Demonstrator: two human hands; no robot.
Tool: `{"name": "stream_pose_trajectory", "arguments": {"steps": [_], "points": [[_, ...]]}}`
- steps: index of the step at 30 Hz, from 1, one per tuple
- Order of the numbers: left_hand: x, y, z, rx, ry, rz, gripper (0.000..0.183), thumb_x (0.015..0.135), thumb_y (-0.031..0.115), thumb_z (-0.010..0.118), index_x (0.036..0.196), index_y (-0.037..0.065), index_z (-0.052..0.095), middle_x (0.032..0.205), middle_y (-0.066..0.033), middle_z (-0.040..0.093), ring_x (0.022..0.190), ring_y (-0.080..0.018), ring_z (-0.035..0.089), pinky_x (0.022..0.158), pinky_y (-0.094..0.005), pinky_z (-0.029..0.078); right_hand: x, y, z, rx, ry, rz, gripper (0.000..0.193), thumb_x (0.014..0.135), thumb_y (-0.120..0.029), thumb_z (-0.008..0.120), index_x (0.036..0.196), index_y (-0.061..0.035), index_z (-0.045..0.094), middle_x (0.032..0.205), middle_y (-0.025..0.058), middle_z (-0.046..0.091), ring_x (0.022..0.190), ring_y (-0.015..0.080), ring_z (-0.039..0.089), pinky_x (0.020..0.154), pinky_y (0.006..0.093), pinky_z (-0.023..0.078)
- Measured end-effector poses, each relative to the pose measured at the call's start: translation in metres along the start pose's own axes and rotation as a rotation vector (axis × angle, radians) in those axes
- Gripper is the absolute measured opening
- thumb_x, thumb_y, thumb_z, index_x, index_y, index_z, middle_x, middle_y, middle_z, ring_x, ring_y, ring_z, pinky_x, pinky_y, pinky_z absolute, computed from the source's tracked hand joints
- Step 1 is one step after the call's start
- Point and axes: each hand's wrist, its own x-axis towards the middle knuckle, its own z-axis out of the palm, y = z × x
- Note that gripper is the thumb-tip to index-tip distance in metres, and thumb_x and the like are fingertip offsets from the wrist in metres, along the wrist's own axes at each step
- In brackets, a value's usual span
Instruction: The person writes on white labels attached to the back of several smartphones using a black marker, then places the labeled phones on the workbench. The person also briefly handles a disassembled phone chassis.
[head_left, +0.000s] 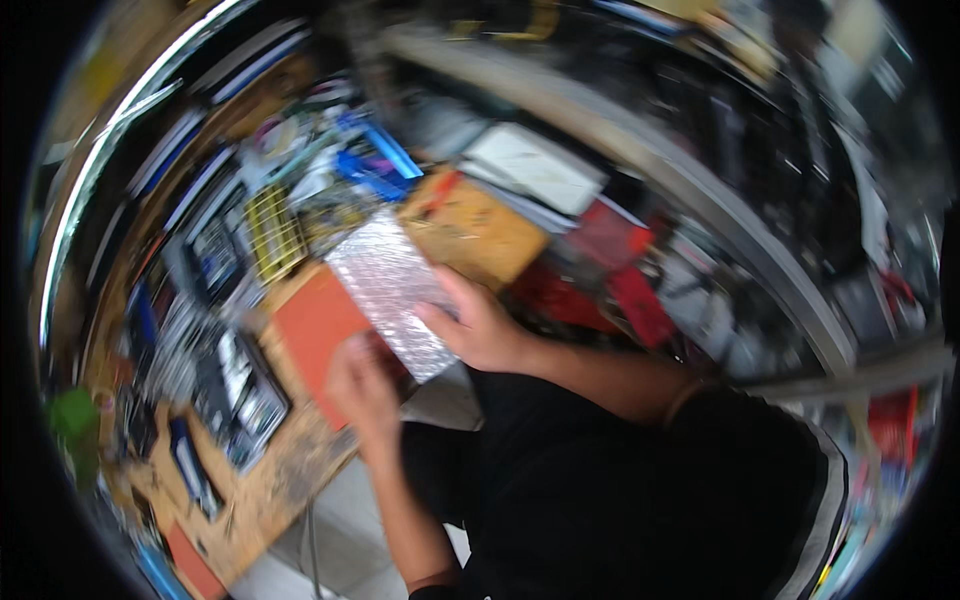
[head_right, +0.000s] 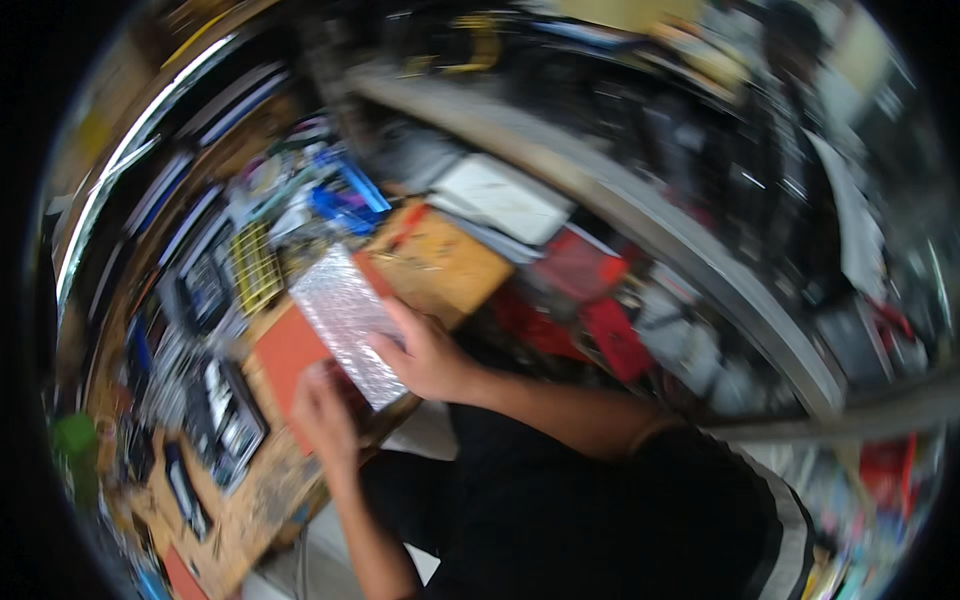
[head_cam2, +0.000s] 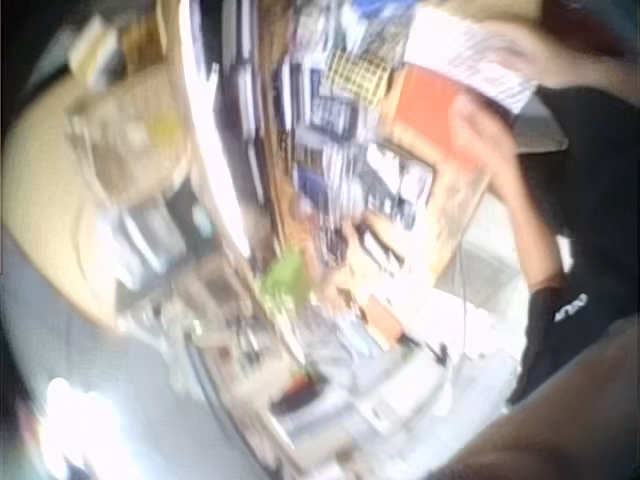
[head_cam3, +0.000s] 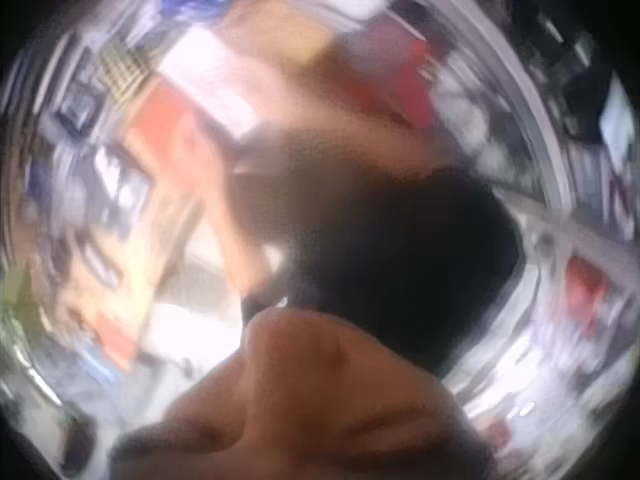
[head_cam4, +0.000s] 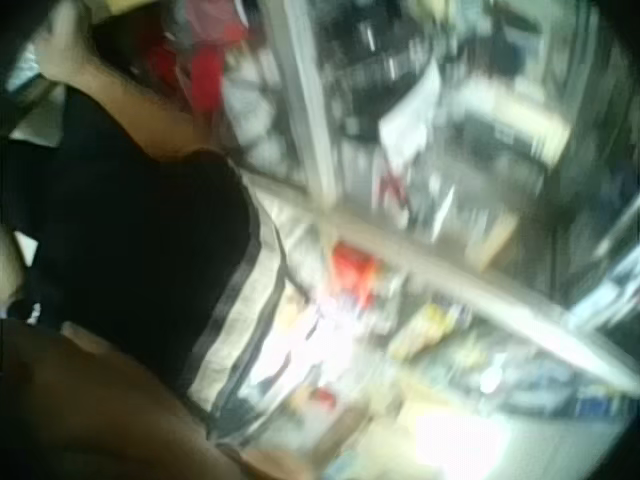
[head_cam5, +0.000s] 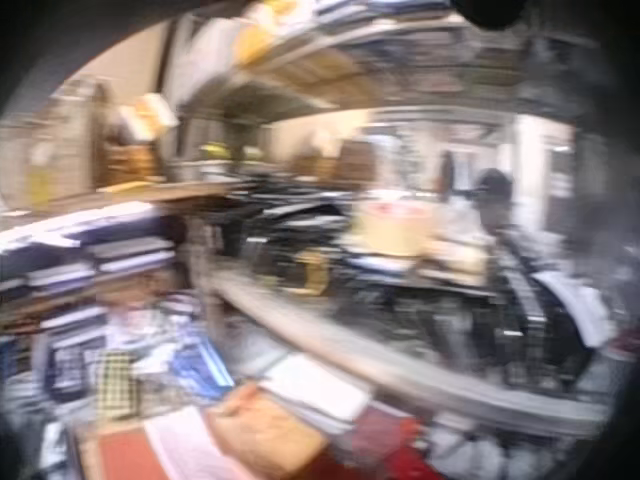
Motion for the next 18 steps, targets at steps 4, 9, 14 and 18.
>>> {"name": "stream_pose_trajectory", "arguments": {"steps": [4,9,14,18], "points": [[0.014,-0.015,-0.011,-0.256,0.042,-0.082,0.024,0.112,0.02,0.054,0.106,0.0,0.066,0.074,-0.0004,0.058,0.058,-0.0033,0.051,0.049,-0.0202,0.038,-0.012,0.015,-0.099,-0.153,0.243,0.181,0.033,0.102,-0.022,0.067,0.123,0.0017,0.06,0.109,0.0245,0.07,0.102,0.0352,0.072,0.088,0.0441,0.055],[0.018,-0.035,-0.014,-0.385,0.058,-0.019,0.02,0.111,0.018,0.056,0.108,0.0,0.066,0.076,-0.0004,0.057,0.06,-0.0039,0.05,0.051,-0.0194,0.038,-0.058,-0.033,-0.246,-1.477,0.517,0.226,0.041,0.106,-0.033,0.051,0.128,-0.0015,0.066,0.121,0.0268,0.07,0.116,0.0487,0.065,0.099,0.0548,0.05],[0.015,-0.032,-0.017,-0.317,-0.04,-0.024,0.018,0.11,0.016,0.058,0.11,0.0,0.067,0.082,-0.0003,0.059,0.064,-0.0038,0.052,0.052,-0.0199,0.04,-0.095,-0.057,-0.329,-1.733,0.508,0.655,0.039,0.101,-0.03,0.057,0.127,-0.0033,0.068,0.128,0.0272,0.068,0.121,0.0488,0.063,0.107,0.0557,0.047],[0.013,-0.032,-0.014,-0.256,-0.021,0.003,0.02,0.11,0.02,0.058,0.109,0.002,0.067,0.085,-0.0017,0.066,0.067,-0.0041,0.057,0.055,-0.0198,0.044,-0.069,-0.025,-0.301,-1.832,0.744,0.365,0.037,0.098,-0.03,0.065,0.124,-0.0051,0.071,0.128,0.0241,0.069,0.124,0.0487,0.061,0.109,0.0552,0.047]]}}
